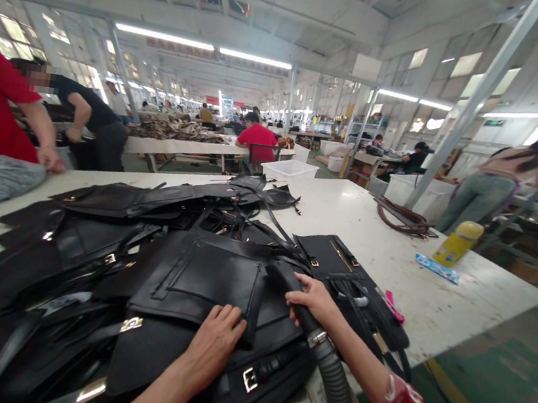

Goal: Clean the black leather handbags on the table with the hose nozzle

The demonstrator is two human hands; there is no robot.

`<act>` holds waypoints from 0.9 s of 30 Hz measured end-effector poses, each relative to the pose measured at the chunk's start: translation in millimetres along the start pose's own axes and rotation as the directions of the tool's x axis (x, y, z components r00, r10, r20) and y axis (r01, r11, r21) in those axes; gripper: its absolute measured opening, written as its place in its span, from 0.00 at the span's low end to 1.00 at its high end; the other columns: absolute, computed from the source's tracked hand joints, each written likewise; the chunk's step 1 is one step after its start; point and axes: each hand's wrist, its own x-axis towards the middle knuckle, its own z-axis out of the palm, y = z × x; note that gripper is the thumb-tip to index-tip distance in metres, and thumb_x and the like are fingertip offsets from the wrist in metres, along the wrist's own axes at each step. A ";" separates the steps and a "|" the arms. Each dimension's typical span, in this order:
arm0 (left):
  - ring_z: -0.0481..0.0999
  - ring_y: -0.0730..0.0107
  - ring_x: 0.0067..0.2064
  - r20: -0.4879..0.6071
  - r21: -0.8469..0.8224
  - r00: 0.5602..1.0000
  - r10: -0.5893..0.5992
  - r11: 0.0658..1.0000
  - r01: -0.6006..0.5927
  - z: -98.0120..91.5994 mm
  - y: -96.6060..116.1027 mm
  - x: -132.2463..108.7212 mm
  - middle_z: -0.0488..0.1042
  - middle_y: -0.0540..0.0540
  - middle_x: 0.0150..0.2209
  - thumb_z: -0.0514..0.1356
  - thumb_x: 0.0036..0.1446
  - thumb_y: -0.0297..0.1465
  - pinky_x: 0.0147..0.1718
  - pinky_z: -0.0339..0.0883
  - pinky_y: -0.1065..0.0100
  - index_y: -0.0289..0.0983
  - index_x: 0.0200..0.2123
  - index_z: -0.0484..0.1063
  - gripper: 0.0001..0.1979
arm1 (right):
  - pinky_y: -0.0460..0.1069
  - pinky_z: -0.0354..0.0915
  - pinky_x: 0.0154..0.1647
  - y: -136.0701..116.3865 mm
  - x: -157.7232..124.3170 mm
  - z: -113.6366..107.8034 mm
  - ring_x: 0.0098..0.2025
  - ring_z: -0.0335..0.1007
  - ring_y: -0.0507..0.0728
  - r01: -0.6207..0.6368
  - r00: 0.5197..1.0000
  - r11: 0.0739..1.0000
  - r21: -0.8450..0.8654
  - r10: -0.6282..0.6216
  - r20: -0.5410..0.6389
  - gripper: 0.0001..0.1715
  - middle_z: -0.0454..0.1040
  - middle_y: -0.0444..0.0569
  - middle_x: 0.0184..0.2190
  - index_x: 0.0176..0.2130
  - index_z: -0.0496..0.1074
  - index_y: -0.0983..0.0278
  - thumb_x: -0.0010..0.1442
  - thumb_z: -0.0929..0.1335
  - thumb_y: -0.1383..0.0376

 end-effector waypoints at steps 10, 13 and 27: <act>0.61 0.66 0.36 0.037 -0.047 0.999 -0.012 0.999 0.013 -7.7 -4.3 6.2 0.64 0.46 0.34 0.48 0.56 0.22 0.35 0.55 0.66 0.37 0.32 0.66 0.09 | 0.45 0.63 0.11 -0.6 53.3 31.2 0.13 0.65 0.52 0.018 0.999 1.000 -0.007 -0.017 0.033 0.30 0.69 0.41 0.17 0.46 0.62 0.68 0.42 0.68 0.64; 0.61 0.66 0.36 0.046 -0.055 0.999 -0.005 0.998 0.007 -9.5 -3.4 -3.6 0.64 0.46 0.34 0.49 0.56 0.22 0.35 0.55 0.65 0.37 0.30 0.66 0.08 | 0.45 0.64 0.13 -5.5 43.6 20.9 0.15 0.66 0.51 0.053 0.998 0.999 -0.003 -0.053 0.014 0.32 0.69 0.40 0.19 0.48 0.60 0.66 0.43 0.68 0.63; 0.66 0.68 0.41 -0.112 -0.203 0.994 -0.007 0.979 -0.016 -12.2 -6.3 -38.0 0.69 0.48 0.34 0.45 0.58 0.22 0.48 0.53 0.58 0.38 0.30 0.67 0.12 | 0.44 0.64 0.12 -0.5 -22.5 -4.4 0.15 0.66 0.51 -0.055 0.969 0.988 -0.146 0.087 0.230 0.38 0.72 0.41 0.21 0.53 0.59 0.64 0.41 0.68 0.71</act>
